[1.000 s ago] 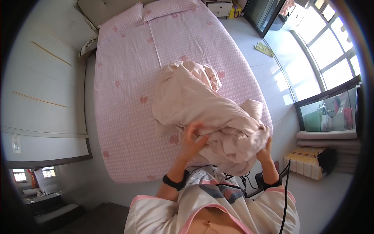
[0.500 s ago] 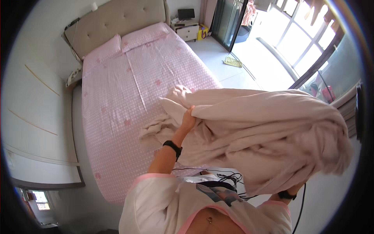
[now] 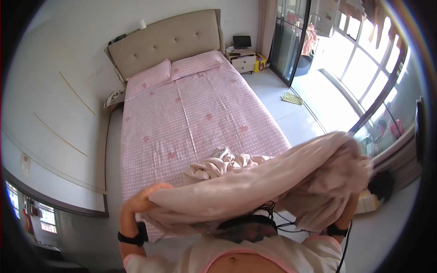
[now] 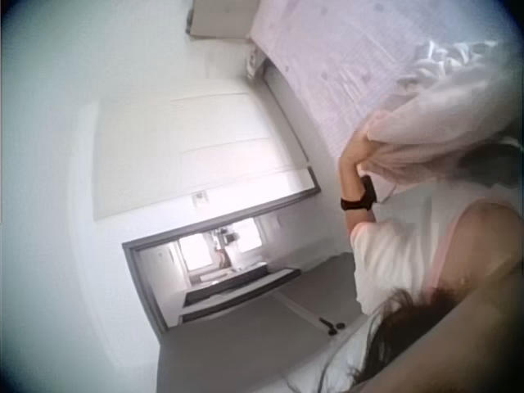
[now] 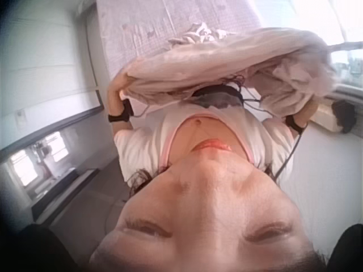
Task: The person spreads a pink duvet cover across the bed and smooths it out by hand.
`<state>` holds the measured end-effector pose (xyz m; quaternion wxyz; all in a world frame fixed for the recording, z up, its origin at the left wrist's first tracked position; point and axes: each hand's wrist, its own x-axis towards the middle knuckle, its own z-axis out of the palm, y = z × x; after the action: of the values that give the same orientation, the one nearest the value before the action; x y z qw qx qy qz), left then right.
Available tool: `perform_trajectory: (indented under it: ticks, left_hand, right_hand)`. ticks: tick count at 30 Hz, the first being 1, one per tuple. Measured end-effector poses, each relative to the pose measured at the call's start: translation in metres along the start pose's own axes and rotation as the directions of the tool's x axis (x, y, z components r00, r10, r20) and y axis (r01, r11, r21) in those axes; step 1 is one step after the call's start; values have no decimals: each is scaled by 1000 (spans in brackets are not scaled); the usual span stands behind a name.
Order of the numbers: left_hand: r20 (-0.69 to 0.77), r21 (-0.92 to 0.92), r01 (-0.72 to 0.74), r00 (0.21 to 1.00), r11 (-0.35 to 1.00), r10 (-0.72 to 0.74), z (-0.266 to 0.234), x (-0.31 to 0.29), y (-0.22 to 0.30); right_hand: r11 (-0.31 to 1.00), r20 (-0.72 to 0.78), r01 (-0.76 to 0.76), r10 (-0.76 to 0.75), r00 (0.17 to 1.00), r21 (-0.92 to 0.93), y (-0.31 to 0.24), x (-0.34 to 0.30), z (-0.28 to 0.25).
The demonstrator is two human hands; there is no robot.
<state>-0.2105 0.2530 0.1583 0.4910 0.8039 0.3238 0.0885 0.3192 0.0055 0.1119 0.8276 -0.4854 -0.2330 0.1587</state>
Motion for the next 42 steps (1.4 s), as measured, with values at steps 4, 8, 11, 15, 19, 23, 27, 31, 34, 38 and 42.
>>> perform_trajectory:
  ticks: [4,8,11,15,19,23,27,31,34,38,42]
  left_hand:
    - [335,258,645,639,720,-693,63,-65,-130]
    - [331,-53,916,393,399,-858,136,-100,-154]
    - [205,-356,832,514,426,-833,147,-82,-178]
    - [-243,-647,324,770,691,-589,15,24,-163]
    - [-789,-458,-389,593,799,-164,-222,114,-68]
    - [-989,-147,-373,36,916,-144,-257,153,77]
    - [-967,249,-103,21,963,252,-198,140,35]
    - [-797,-360,97,486,928,-360,-69,148,-143]
    - [-534,-673,279,456,684,-712,59,99,-285]
    - [-52,-881,407,423,241,-905,178,81,-281]
    - [79,-924,377,366,70,-927,237,71,-290]
  right_hand:
    - [822,409,-180,444,798,-541,59,-39,13]
    - [345,272,-250,919,284,-905,123,-60,28]
    - [333,349,-402,936,33,-853,192,-49,54]
    - [779,616,-77,549,565,-623,198,57,233]
    - [934,347,276,-187,919,-227,139,201,454]
    - [886,214,461,-441,872,-52,51,243,518]
    - [586,689,789,-495,529,-184,65,203,486]
    - [574,863,685,78,499,-448,187,140,363]
    - [595,465,-60,684,562,-801,284,99,281]
    - [245,9,-420,871,491,-874,375,63,189]
    - [216,-21,-629,938,347,-747,444,2,194]
